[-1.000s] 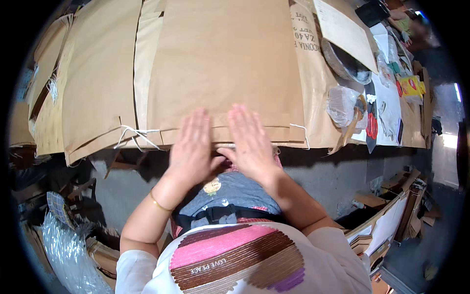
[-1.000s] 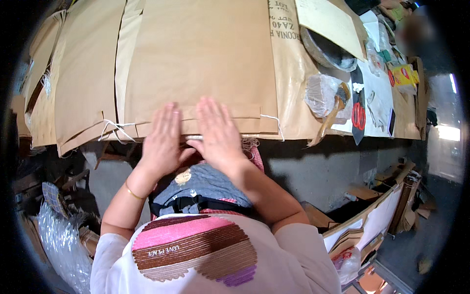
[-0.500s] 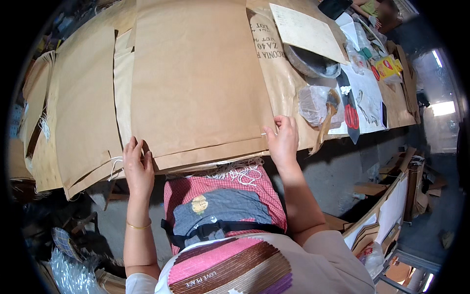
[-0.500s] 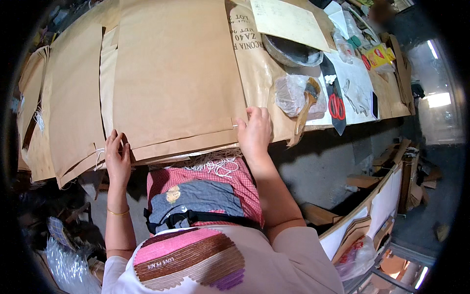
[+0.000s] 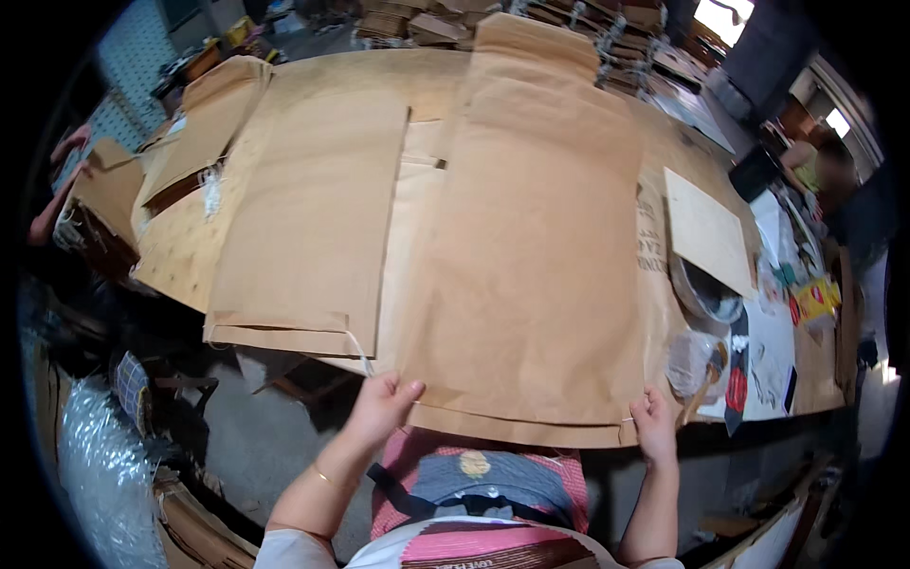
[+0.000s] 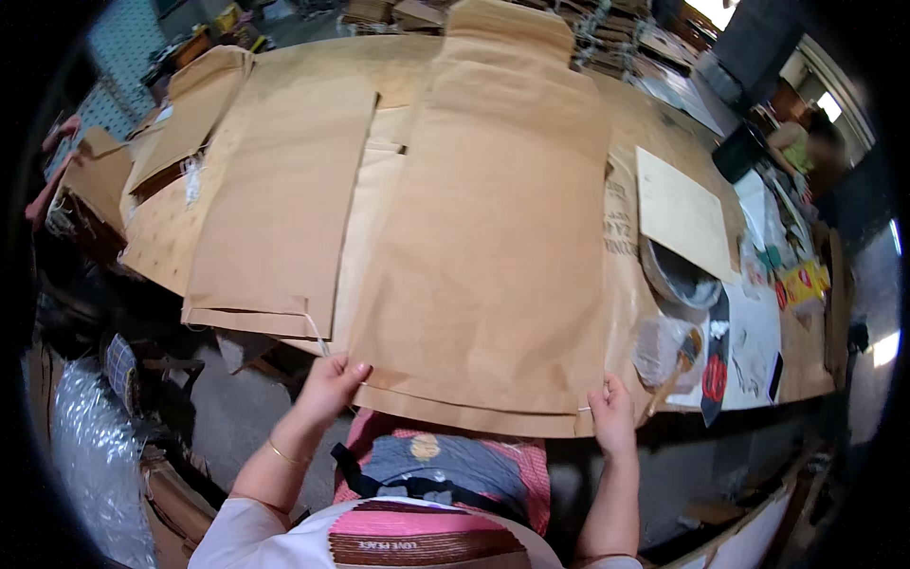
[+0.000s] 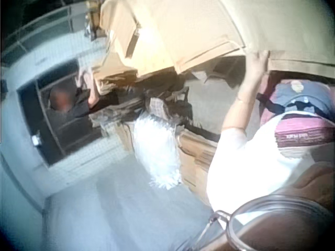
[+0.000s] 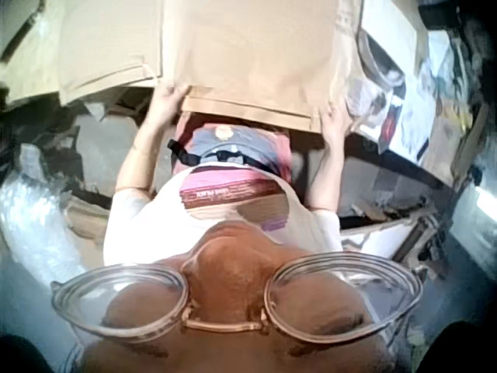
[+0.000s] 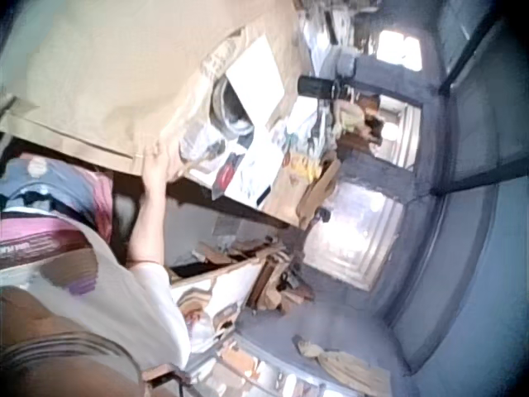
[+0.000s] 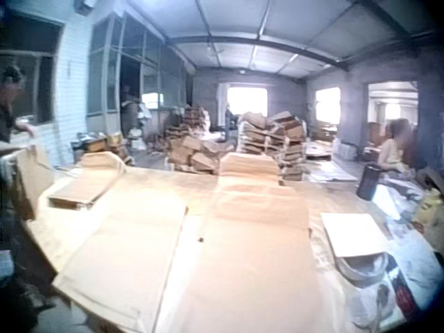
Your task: The person repeatedly applies glue to the edge of a flat cardboard box blank using a brush, then presses a white string along the glued edge to secure it. The process is repeated multiple times on the same box blank.
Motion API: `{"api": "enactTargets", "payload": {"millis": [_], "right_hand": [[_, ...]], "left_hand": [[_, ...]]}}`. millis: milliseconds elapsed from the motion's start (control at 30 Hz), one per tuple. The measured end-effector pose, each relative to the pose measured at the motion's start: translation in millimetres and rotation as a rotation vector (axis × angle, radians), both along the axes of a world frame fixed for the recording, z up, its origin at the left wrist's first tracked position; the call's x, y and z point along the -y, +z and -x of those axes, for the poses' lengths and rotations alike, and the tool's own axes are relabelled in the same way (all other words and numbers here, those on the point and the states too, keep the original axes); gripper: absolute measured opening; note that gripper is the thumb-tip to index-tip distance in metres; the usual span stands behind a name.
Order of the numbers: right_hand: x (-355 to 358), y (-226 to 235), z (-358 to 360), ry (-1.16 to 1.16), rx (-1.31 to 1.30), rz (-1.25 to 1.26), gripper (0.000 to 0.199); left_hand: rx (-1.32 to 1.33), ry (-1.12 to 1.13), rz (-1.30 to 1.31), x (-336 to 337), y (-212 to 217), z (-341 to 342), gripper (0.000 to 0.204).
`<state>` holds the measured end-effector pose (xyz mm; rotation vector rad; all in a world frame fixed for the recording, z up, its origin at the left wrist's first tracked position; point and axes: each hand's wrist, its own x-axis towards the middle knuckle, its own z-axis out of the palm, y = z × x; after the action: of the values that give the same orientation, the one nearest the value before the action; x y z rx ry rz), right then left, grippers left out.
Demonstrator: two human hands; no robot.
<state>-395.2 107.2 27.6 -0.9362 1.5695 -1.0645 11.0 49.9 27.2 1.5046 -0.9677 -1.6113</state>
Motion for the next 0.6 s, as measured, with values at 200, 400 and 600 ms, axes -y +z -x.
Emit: {"api": "enactTargets", "payload": {"millis": [200,400,600], "right_hand": [[60.8,-19.4,-114.6,0.143,-0.468,0.276,0.034],[158.3,-40.1,-280.2,0.495,-0.088,0.192,0.045],[177.1,-34.6,-351.7,0.633,-0.404,0.047,0.040]], "left_hand": [[0.886,0.309,0.795,-3.0,7.4,-82.9,0.019],[1.016,0.583,0.645,50.9,-4.2,-286.3,0.032],[0.782,0.484,0.192,89.7,-31.0,-371.8,0.029]]}}
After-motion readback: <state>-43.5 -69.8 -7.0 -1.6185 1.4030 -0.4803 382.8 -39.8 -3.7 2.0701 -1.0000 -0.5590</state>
